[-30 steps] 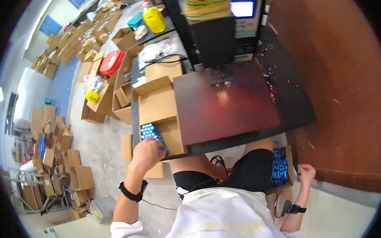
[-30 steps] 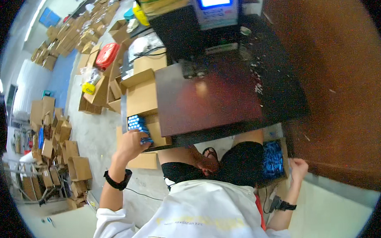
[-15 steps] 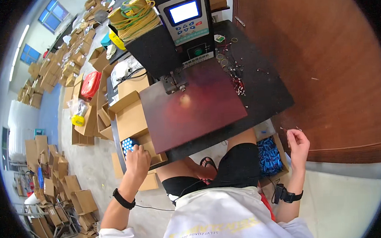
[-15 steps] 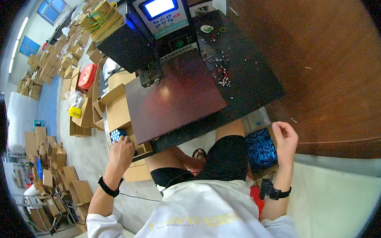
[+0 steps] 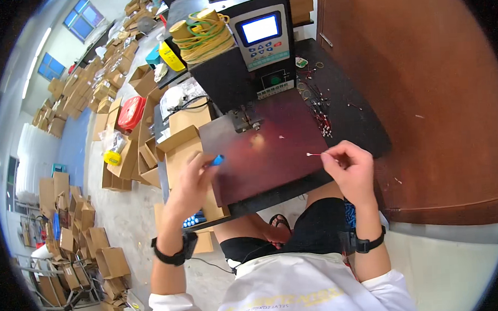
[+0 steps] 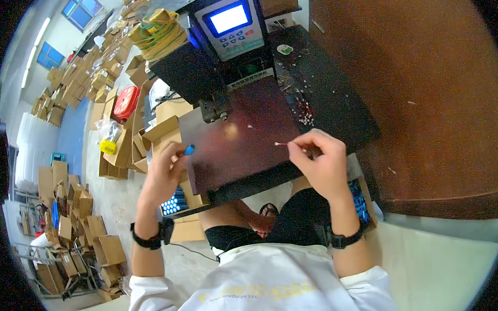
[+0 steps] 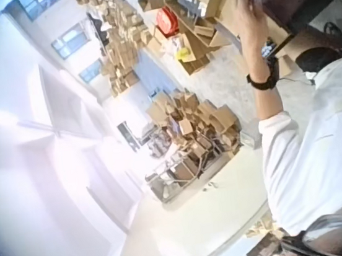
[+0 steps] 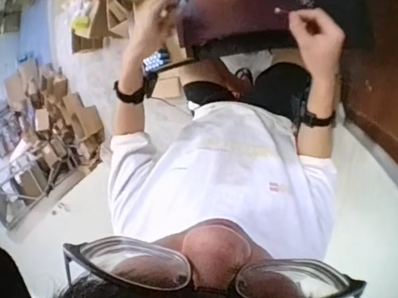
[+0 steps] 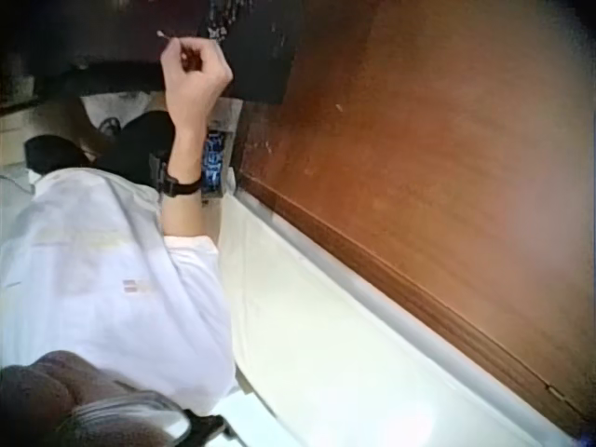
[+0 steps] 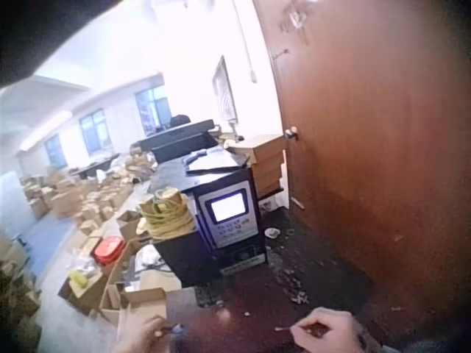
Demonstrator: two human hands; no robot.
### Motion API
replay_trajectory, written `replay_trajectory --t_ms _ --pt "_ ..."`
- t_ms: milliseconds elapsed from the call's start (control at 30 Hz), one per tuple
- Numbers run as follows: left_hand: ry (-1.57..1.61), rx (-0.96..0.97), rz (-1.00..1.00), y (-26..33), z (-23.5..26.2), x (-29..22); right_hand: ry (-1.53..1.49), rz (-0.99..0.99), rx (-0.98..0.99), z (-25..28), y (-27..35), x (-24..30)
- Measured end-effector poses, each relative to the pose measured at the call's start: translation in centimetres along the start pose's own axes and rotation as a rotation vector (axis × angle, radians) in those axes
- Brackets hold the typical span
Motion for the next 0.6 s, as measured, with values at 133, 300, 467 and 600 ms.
replay_trajectory --t_ms 133,300,467,600 --pt "0.121 0.018 0.124 -2.6 -3.2 0.2 -0.101 -0.06 0.016 -2.9 -1.7 -1.4" --pt "0.107 -0.152 0.057 -5.1 -5.5 -0.7 -0.196 -0.147 0.027 -4.4 -2.6 -2.9" --pt "0.132 -0.227 0.124 -5.7 -6.3 -0.5 -0.182 -0.092 0.038 -4.8 -2.7 -3.1" --pt "0.112 -0.22 0.144 -5.9 -6.2 -0.8 -0.213 -0.099 0.03 -4.8 -2.8 -3.2"
Point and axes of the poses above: each hand's wrist, its own y-axis away from the middle knuckle, its own z-axis out of the back of the hand, x = y × z, the point moved 9 cm from there along -y, towards the middle knuckle, and after that the axes turned 14 degrees about -y, right-handed, at the moved point
